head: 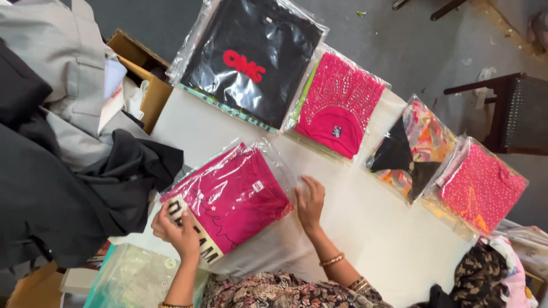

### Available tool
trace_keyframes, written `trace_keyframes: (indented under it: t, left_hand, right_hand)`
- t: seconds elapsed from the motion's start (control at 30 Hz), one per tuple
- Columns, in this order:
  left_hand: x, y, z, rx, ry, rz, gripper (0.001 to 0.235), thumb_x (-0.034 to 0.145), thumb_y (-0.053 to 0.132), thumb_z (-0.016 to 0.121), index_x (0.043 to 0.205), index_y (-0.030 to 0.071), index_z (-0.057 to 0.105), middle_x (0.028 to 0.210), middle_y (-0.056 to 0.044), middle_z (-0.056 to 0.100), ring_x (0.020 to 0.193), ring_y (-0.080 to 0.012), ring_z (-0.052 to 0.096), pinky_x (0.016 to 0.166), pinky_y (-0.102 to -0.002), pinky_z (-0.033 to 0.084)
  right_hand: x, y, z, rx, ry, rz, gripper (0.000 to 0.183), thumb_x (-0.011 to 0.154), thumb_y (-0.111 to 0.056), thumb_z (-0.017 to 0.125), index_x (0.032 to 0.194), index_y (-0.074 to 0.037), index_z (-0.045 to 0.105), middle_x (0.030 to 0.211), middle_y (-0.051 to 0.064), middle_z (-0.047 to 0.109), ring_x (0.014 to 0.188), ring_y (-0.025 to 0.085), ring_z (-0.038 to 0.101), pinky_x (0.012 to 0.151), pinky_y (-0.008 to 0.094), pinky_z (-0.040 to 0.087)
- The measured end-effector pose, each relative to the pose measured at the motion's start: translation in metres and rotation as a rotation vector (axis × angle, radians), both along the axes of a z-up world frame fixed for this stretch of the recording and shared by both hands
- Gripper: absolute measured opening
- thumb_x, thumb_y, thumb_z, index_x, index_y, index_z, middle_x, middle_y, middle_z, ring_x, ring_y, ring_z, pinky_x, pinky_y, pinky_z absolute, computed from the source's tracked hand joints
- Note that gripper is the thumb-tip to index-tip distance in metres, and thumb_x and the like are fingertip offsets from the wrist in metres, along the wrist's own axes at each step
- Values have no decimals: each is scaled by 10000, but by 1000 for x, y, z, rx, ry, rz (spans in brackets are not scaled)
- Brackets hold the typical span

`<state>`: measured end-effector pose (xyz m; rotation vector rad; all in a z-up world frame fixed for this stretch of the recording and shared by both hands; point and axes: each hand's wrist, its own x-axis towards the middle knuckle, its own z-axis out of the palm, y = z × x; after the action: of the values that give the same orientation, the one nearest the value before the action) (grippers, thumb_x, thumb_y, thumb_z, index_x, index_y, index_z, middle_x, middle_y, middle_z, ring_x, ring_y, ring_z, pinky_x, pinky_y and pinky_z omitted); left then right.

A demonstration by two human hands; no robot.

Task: Folding garments and placing them into individual plastic packaging bags.

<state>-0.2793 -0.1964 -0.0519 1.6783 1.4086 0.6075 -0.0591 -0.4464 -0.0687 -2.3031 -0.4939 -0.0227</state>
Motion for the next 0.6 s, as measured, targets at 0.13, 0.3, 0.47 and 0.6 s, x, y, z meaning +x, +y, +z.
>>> trace_keyframes:
  t: [0.13, 0.3, 0.47, 0.6]
  left_hand:
    - [-20, -26, -23, -62, 57, 82, 647, 919, 152, 709, 1486, 33, 422, 1402, -192, 365, 1295, -356, 350, 1105, -527, 312]
    - [-2, -39, -45, 347, -129, -148, 604, 995, 188, 705, 1481, -26, 418, 1476, -240, 383, 1420, -374, 322, 1184, -525, 264]
    - [125, 7, -24, 438, -16, -604, 226, 943, 278, 710, 1111, 130, 736, 1280, -121, 612, 1270, -333, 484, 1106, -519, 319]
    - [218, 42, -48, 142, 209, -850, 175, 920, 380, 720, 1016, 244, 775, 1129, -10, 702, 1138, -261, 621, 1005, -509, 407]
  right_hand:
    - [-24, -9, -1, -58, 14, 25, 459, 889, -161, 750, 1314, -27, 640, 1330, 169, 633, 1249, 347, 551, 1080, 435, 425]
    - [-28, 2, 14, -25, -36, 23, 556, 873, -178, 780, 1367, -19, 580, 1363, 183, 613, 1293, 358, 516, 1102, 450, 401]
    - [-66, -20, -43, 313, 361, -368, 670, 853, -131, 794, 1423, -49, 449, 1210, 146, 572, 1107, 250, 543, 877, 365, 474]
    - [-76, -23, -76, 682, 812, -567, 692, 904, -118, 743, 1471, -105, 345, 883, 56, 648, 747, 116, 574, 655, 260, 475]
